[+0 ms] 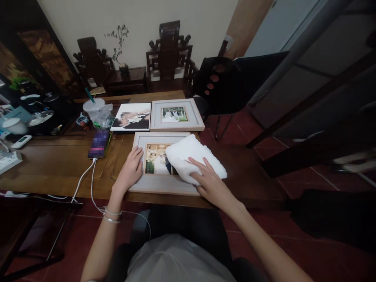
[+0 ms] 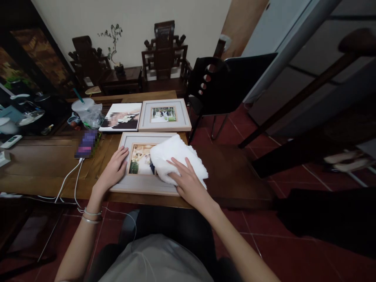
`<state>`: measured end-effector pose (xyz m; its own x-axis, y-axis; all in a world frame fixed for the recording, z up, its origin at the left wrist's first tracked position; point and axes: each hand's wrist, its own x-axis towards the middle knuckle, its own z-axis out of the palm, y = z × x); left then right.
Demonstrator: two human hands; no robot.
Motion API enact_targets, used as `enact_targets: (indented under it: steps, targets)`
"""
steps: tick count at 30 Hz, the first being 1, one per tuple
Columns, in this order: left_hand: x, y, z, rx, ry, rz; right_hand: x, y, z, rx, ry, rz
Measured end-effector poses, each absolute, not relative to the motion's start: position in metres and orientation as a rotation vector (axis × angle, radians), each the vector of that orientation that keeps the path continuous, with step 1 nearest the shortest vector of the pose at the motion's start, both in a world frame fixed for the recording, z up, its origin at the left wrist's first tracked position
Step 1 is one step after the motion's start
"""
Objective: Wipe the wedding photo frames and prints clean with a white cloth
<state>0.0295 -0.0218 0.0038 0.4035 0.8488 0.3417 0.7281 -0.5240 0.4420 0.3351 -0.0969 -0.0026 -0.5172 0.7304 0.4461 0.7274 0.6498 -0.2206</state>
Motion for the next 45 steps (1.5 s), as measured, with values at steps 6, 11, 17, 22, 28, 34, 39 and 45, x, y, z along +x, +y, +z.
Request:
enact_targets:
  steps: [6,11,17,22,28,34,39,45]
  targets:
    - [0.025,-0.022,-0.005,2.408,1.359,0.920,0.323,-0.065,0.026,-1.212,-2.233,-0.131]
    - [0.024,-0.019,-0.007,2.434,1.343,0.920,0.269,0.001,0.051,-1.044,-2.430,-0.339]
    - [0.021,-0.016,-0.006,2.472,1.289,0.905,0.237,0.029,0.037,-1.129,-2.734,-0.204]
    - [0.021,-0.017,-0.007,2.428,1.255,0.955,0.290,0.018,0.035,-1.371,-2.660,-0.250]
    - [0.026,-0.020,-0.004,2.407,1.291,0.955,0.333,-0.011,0.049,-1.529,-2.633,-0.268]
    - [0.030,-0.021,-0.001,2.374,1.316,0.987,0.348,-0.052,0.080,-1.384,-2.709,-0.002]
    - [0.031,-0.017,-0.003,2.361,1.341,0.961,0.354,-0.029,0.063,-1.422,-2.499,-0.205]
    - [0.029,-0.019,-0.010,2.371,1.333,0.978,0.328,-0.037,0.037,-1.360,-2.712,-0.114]
